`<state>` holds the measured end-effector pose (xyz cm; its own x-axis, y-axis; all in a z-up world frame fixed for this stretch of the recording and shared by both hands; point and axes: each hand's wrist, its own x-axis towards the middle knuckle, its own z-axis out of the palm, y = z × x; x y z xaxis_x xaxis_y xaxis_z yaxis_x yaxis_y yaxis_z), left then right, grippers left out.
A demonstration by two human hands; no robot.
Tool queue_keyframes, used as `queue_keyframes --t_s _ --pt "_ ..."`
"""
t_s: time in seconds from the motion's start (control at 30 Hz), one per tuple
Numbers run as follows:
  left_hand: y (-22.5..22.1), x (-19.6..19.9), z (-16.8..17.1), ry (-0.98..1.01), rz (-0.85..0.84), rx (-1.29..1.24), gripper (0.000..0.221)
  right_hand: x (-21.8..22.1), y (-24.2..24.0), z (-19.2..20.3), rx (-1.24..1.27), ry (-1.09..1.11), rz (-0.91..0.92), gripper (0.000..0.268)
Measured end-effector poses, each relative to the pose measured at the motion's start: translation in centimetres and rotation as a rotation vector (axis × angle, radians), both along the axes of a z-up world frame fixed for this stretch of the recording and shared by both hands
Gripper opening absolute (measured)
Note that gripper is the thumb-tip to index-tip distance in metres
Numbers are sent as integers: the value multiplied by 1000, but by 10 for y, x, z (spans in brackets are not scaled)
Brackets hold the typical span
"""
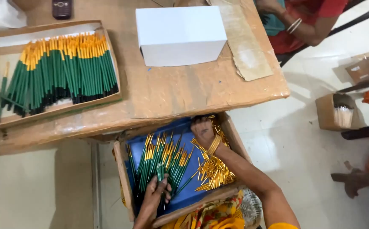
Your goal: The person assembles paintbrushes by inserting handles into metal ferrules and packs components into boxes.
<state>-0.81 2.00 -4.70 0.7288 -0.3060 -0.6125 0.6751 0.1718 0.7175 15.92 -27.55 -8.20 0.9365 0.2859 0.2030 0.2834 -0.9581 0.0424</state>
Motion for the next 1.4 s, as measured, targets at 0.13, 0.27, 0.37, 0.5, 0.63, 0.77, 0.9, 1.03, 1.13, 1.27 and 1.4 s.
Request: queue_keyframes --t_s 0.13,0.27,0.37,0.5,0.63,0.77,0.9,1.03,1.13,1.27,1.4 --pt "5 -3 -19 -56 42 -49 39 4 -8 -3 -195 -236 49 10" --pt "8 3 -11 67 80 -59 47 -3 -27 -30 59 -114 221 26" --pt "8 6 -15 77 126 -102 57 -13 -28 -12 300 -76 260 31" --pt "8 11 23 34 39 -91 55 -18 -25 35 113 -357 312 37" --pt "2 21 36 71 61 -138 52 -32 -22 82 173 115 39 24" --pt "-8 27 44 16 49 -204 49 -45 -24 101 389 -112 37 18" --pt "-22 28 41 -9 28 -283 48 -53 -27 98 523 135 -163 17" --pt "-37 31 51 34 36 -278 50 -58 -31 89 600 169 -169 18" --pt "-41 24 55 36 41 -328 49 -71 -29 67 698 21 -81 15" --pt "-47 34 57 79 8 -500 48 -72 -12 68 1479 436 -77 11" --pt "-52 29 62 71 -1 -538 48 -98 -2 78 2014 864 -156 12"
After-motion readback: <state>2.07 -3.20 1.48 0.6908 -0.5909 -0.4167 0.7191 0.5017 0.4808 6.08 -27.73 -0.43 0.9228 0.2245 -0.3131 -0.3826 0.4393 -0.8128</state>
